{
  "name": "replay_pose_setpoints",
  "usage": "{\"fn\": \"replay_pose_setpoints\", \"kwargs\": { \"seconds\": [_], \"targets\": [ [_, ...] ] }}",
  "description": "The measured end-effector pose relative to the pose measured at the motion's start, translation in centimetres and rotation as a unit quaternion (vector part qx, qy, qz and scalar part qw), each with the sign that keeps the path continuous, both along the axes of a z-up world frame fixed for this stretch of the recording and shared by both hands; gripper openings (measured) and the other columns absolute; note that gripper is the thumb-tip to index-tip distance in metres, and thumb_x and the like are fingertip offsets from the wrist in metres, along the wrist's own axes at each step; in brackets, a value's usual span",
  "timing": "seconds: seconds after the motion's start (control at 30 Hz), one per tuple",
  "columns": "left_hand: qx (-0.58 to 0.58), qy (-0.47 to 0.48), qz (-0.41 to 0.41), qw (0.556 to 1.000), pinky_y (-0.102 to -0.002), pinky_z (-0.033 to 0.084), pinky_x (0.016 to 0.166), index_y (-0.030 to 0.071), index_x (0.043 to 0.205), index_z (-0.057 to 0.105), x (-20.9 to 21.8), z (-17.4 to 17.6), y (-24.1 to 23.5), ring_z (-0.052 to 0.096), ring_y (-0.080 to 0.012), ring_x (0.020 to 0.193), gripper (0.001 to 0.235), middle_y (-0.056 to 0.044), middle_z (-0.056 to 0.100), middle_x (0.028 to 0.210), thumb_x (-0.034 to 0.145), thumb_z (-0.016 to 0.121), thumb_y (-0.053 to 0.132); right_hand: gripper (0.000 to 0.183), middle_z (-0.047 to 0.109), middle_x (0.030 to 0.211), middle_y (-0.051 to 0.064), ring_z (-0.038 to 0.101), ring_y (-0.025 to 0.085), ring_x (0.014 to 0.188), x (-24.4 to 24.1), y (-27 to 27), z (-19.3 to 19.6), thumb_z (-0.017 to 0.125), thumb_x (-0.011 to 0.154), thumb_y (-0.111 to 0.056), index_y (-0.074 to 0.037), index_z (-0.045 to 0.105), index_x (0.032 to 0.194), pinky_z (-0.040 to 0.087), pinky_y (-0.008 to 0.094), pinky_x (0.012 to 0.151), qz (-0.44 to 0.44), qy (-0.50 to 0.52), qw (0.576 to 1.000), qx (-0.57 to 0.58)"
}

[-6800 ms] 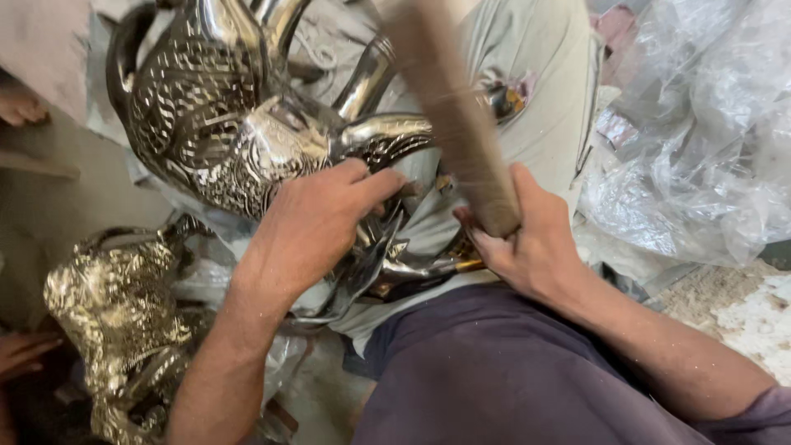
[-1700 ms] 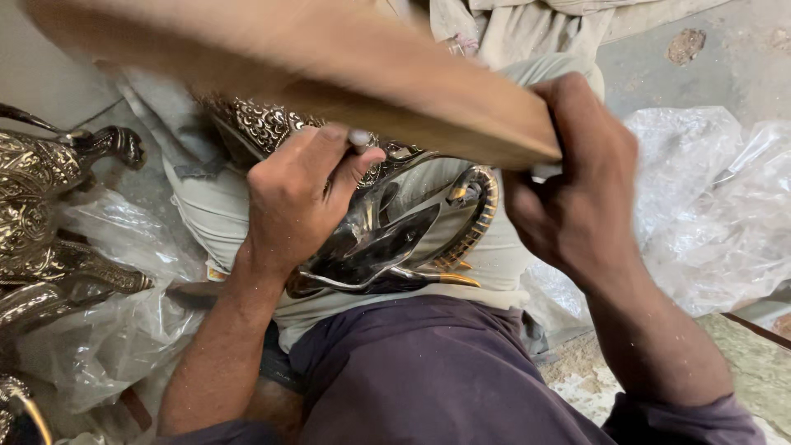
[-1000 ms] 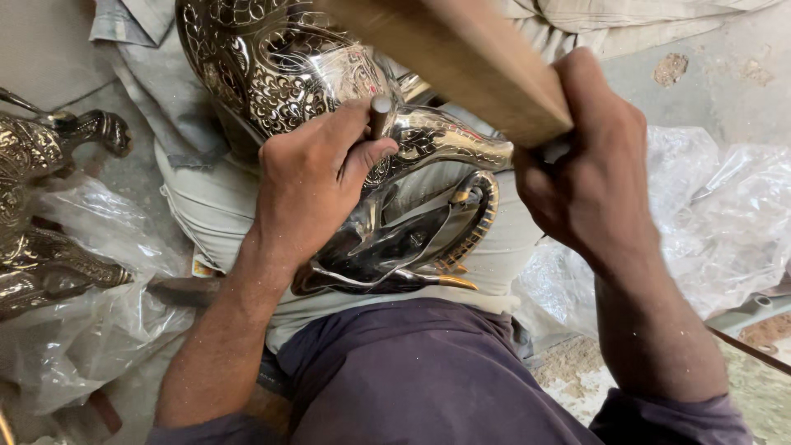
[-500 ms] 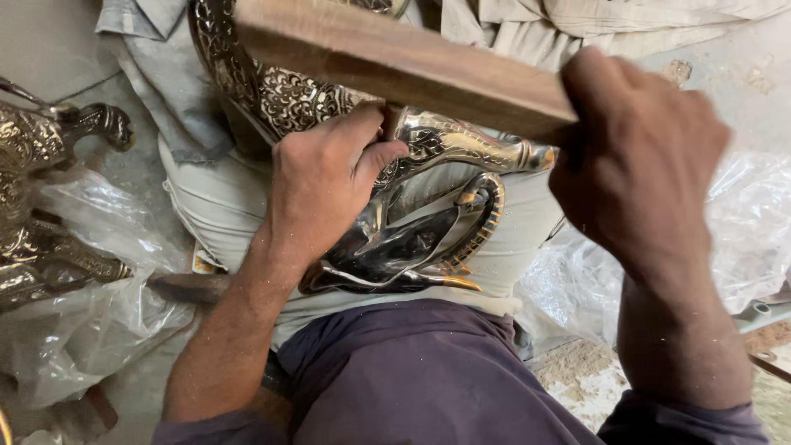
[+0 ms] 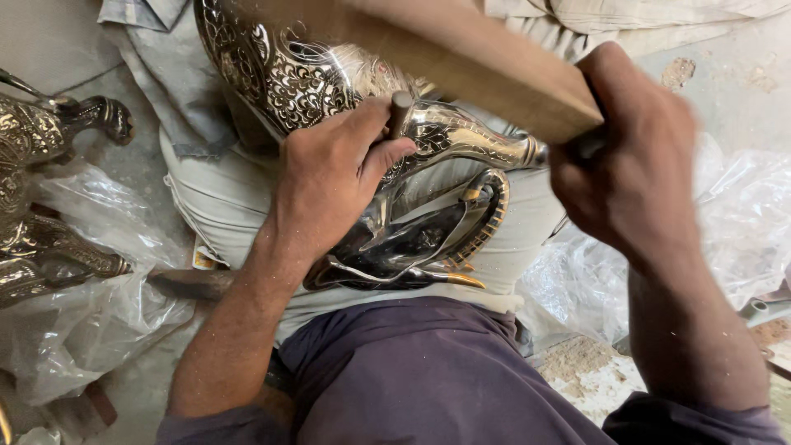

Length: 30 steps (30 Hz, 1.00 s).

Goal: The person sits on the floor and uses a chisel and wooden mallet to engrave decorative patterns into a silver-colored metal elephant figurine. They repeatedly tap the chisel with the mallet to create fine details on the figurine's surface.

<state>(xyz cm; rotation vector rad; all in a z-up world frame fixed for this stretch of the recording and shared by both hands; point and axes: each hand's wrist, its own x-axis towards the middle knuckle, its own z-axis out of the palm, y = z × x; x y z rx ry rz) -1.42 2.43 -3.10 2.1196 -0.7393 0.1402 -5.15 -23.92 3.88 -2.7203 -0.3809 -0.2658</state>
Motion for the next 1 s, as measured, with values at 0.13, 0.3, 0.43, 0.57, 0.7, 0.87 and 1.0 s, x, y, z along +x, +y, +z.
{"fn": "replay_pose_setpoints", "kwargs": {
  "seconds": [0.13,0.3,0.43,0.57,0.7,0.87,1.0],
  "targets": [
    [0.019,-0.014,0.002,1.000,-0.026,0.056,0.058,0.004,0.101,0.067,0.4,-0.2,-0.3,0.071,-0.0140,0.072,0.022,-0.007,0.072,0.087,0.100,0.080,0.022,0.018,0.060,0.070,0.008,0.050,0.021,0.055,0.4,0.9,-0.4,0.062,0.080,0.008,-0.004,0.055,0.092,0.036,0.037,0.047,-0.074,0.036,0.988,-0.134],
    [-0.136,0.017,0.113,0.984,-0.023,0.055,0.057,0.002,0.101,0.067,-2.2,1.3,5.3,0.070,-0.0117,0.078,0.014,-0.007,0.071,0.097,0.101,0.079,0.009,0.029,0.063,0.086,0.007,0.059,0.016,0.076,0.0,0.9,-1.9,0.075,0.087,0.001,-0.001,0.054,0.107,0.049,0.031,0.068,-0.088,0.060,0.973,0.205],
    [-0.254,0.045,0.308,0.916,-0.024,0.063,0.074,-0.005,0.118,0.055,-7.5,0.4,10.8,0.073,-0.0178,0.093,0.020,-0.012,0.066,0.105,0.109,0.073,-0.001,0.035,0.067,0.088,0.003,0.064,0.012,0.074,0.8,-0.4,-5.4,0.078,0.077,0.000,-0.005,0.058,0.105,0.052,0.028,0.064,-0.236,0.122,0.880,0.393],
    [-0.355,0.128,0.441,0.814,-0.026,0.059,0.065,-0.003,0.120,0.049,-13.3,-3.6,13.0,0.071,-0.0180,0.086,0.023,-0.014,0.068,0.103,0.106,0.067,0.002,0.031,0.068,0.088,0.003,0.063,0.011,0.074,-1.3,-2.7,-9.9,0.081,0.083,-0.007,-0.001,0.062,0.106,0.050,0.026,0.065,-0.303,0.105,0.866,0.385],
    [-0.430,0.150,0.453,0.766,-0.035,0.067,0.080,-0.001,0.127,0.046,-15.8,-6.6,12.3,0.067,-0.0178,0.094,0.026,-0.015,0.062,0.109,0.107,0.063,0.003,0.024,0.065,0.087,0.004,0.061,0.012,0.072,-2.7,-5.4,-12.3,0.077,0.092,-0.014,-0.001,0.062,0.105,0.048,0.026,0.062,-0.302,0.134,0.801,0.499],
    [-0.498,0.219,0.384,0.746,-0.036,0.067,0.079,0.003,0.127,0.038,-13.2,-6.4,10.8,0.073,-0.0205,0.094,0.029,-0.016,0.068,0.106,0.106,0.057,0.008,0.021,0.061,0.080,0.005,0.062,0.015,0.067,-2.1,-7.2,-12.6,0.072,0.094,-0.017,-0.002,0.060,0.099,0.048,0.029,0.055,-0.309,0.193,0.712,0.601],
    [-0.462,0.200,0.338,0.795,-0.035,0.067,0.080,0.002,0.128,0.039,-10.1,-4.4,10.0,0.072,-0.0200,0.091,0.032,-0.015,0.067,0.105,0.104,0.061,0.005,0.020,0.061,0.078,0.005,0.061,0.016,0.065,-1.5,-8.1,-12.5,0.071,0.091,-0.016,-0.002,0.059,0.099,0.050,0.030,0.056,-0.313,0.193,0.698,0.614]
  ]
}}
